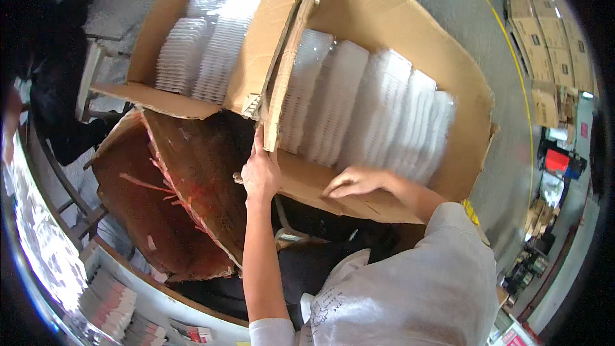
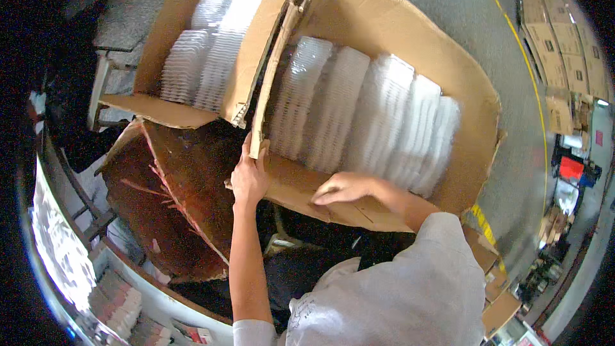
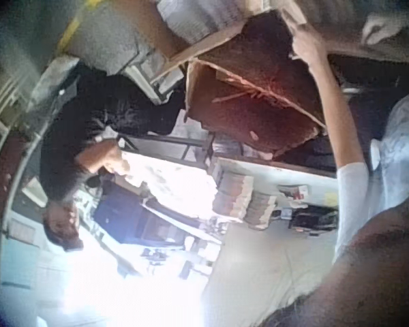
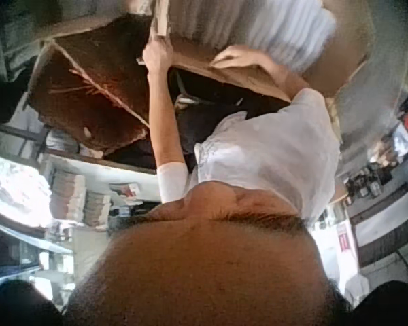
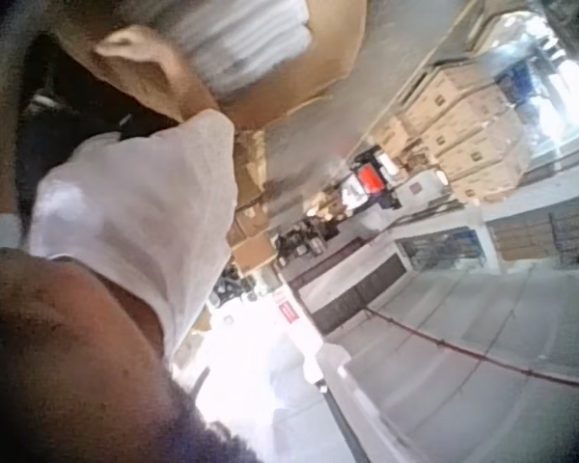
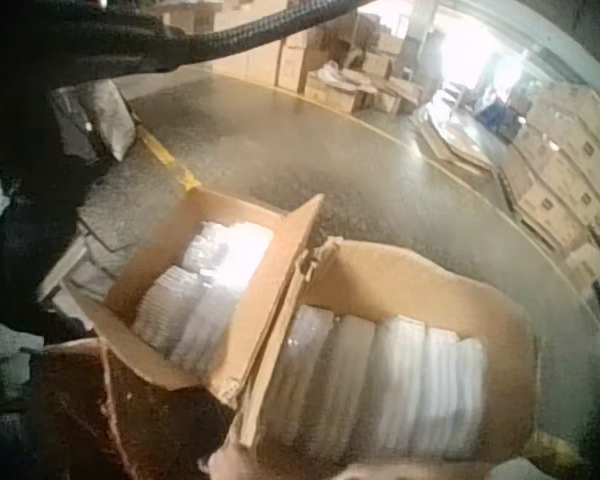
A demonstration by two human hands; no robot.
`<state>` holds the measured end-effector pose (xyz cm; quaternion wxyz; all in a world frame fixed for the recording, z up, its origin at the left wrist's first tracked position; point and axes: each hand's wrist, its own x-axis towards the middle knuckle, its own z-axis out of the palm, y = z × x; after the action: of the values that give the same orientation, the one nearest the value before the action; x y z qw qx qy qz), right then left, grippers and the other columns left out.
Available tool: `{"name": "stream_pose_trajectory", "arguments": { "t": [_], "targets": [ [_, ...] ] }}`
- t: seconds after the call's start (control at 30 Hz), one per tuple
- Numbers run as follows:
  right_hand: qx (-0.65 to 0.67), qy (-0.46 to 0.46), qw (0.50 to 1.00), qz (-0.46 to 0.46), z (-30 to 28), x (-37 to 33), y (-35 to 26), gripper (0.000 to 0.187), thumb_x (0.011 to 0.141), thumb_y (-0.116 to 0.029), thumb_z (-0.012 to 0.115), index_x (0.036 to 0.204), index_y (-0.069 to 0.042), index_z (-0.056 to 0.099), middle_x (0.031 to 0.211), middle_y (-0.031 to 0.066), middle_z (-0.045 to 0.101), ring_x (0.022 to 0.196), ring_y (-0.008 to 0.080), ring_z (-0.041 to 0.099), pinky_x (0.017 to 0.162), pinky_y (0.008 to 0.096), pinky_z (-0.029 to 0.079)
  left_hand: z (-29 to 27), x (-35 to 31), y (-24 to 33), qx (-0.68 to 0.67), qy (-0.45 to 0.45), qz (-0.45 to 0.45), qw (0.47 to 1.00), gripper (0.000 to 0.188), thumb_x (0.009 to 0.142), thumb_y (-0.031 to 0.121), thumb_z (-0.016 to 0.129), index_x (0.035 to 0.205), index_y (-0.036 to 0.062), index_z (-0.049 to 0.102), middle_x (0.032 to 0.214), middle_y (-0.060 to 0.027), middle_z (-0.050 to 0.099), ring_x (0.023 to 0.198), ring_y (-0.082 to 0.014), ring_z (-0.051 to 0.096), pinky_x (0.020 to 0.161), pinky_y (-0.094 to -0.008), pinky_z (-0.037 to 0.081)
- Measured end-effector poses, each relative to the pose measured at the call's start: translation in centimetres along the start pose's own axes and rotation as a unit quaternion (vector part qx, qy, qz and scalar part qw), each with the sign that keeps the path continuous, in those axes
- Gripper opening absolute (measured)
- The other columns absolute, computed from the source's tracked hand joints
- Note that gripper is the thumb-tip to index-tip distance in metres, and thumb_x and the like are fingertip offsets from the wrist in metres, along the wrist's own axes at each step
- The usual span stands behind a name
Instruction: The person repeatedly picks white plastic mixing palettes from a cardboard box, places them into clear plastic bags, inserts red Artix labels, and sets the sealed packages on the table. The process is repeated multiple times with consistent handling of palettes, bags, and labels.
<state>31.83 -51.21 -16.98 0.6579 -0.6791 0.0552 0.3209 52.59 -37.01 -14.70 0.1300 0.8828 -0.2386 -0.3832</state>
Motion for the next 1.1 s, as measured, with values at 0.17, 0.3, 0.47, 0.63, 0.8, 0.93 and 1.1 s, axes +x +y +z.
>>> {"name": "stream_pose_trajectory", "arguments": {
  "t": [0.17,0.3,0.47,0.63,0.8,0.93,1.1],
  "targets": [
    [-0.064,0.156,0.955,0.243,2.3,4.6,9.4,0.041,0.085,-0.036,0.060,0.110,-0.003,0.063,0.113,0.0137,0.062,0.107,0.0303,0.054,0.088,0.0393,0.041,1.8,-0.3,-1.3,-0.032,0.071,0.019,0.997,0.056,0.089,0.020,0.048,0.141,0.0147,0.029,0.124,-0.0139,0.055,0.076,-0.0368,0.064,0.066,-0.0464,0.051],
    [-0.300,0.276,0.892,0.193,3.8,15.3,13.2,0.062,0.080,-0.032,0.060,0.129,0.001,0.043,0.133,0.0177,0.043,0.122,0.0315,0.041,0.095,0.0471,0.035,1.5,-0.2,-0.9,-0.054,0.075,0.015,0.996,0.060,0.084,0.012,0.049,0.141,0.0154,0.030,0.128,-0.0124,0.053,0.078,-0.0358,0.064,0.069,-0.0444,0.050],
    [-0.447,0.348,0.798,0.205,3.4,24.1,16.9,0.059,0.082,-0.029,0.056,0.131,0.000,0.042,0.136,0.0167,0.039,0.127,0.0302,0.035,0.099,0.0506,0.032,1.7,-0.4,-1.5,-0.068,0.077,0.015,0.995,0.064,0.079,0.002,0.048,0.140,0.0153,0.033,0.125,-0.0125,0.056,0.077,-0.0362,0.065,0.069,-0.0436,0.050],
    [-0.434,0.428,0.775,0.166,4.4,25.6,20.6,0.050,0.084,-0.023,0.052,0.130,-0.003,0.045,0.136,0.0154,0.040,0.126,0.0284,0.036,0.098,0.0539,0.032,2.3,-0.5,-1.8,-0.138,0.099,-0.001,0.985,0.051,0.085,0.011,0.052,0.135,0.0137,0.043,0.120,-0.0138,0.059,0.092,-0.0346,0.064,0.074,-0.0405,0.052],
    [-0.472,0.433,0.726,0.250,3.5,25.4,18.0,0.043,0.085,-0.017,0.050,0.128,-0.014,0.051,0.147,0.0135,0.024,0.137,0.0304,0.021,0.095,0.0588,0.032,2.1,-0.5,-1.4,-0.131,0.099,0.001,0.986,0.045,0.093,0.025,0.051,0.135,0.0123,0.043,0.120,-0.0133,0.059,0.101,-0.0322,0.062,0.082,-0.0382,0.050],
    [-0.401,0.439,0.760,0.262,0.4,24.9,16.0,0.035,0.084,-0.017,0.052,0.117,-0.022,0.061,0.154,0.0099,0.004,0.140,0.0371,0.006,0.097,0.0646,0.027,2.0,-0.8,-1.5,-0.137,0.087,-0.030,0.986,0.045,0.092,0.025,0.051,0.135,0.0115,0.043,0.121,-0.0133,0.059,0.103,-0.0318,0.061,0.084,-0.0383,0.049],
    [-0.391,0.405,0.778,0.278,-1.3,25.8,16.9,0.031,0.083,-0.023,0.057,0.113,-0.022,0.066,0.155,0.0097,0.001,0.139,0.0443,0.002,0.094,0.0707,0.025,2.1,-0.8,-1.5,-0.159,0.105,0.014,0.982,0.050,0.088,0.025,0.058,0.134,0.0127,0.044,0.121,-0.0132,0.059,0.096,-0.0326,0.064,0.078,-0.0375,0.052]
  ]
}}
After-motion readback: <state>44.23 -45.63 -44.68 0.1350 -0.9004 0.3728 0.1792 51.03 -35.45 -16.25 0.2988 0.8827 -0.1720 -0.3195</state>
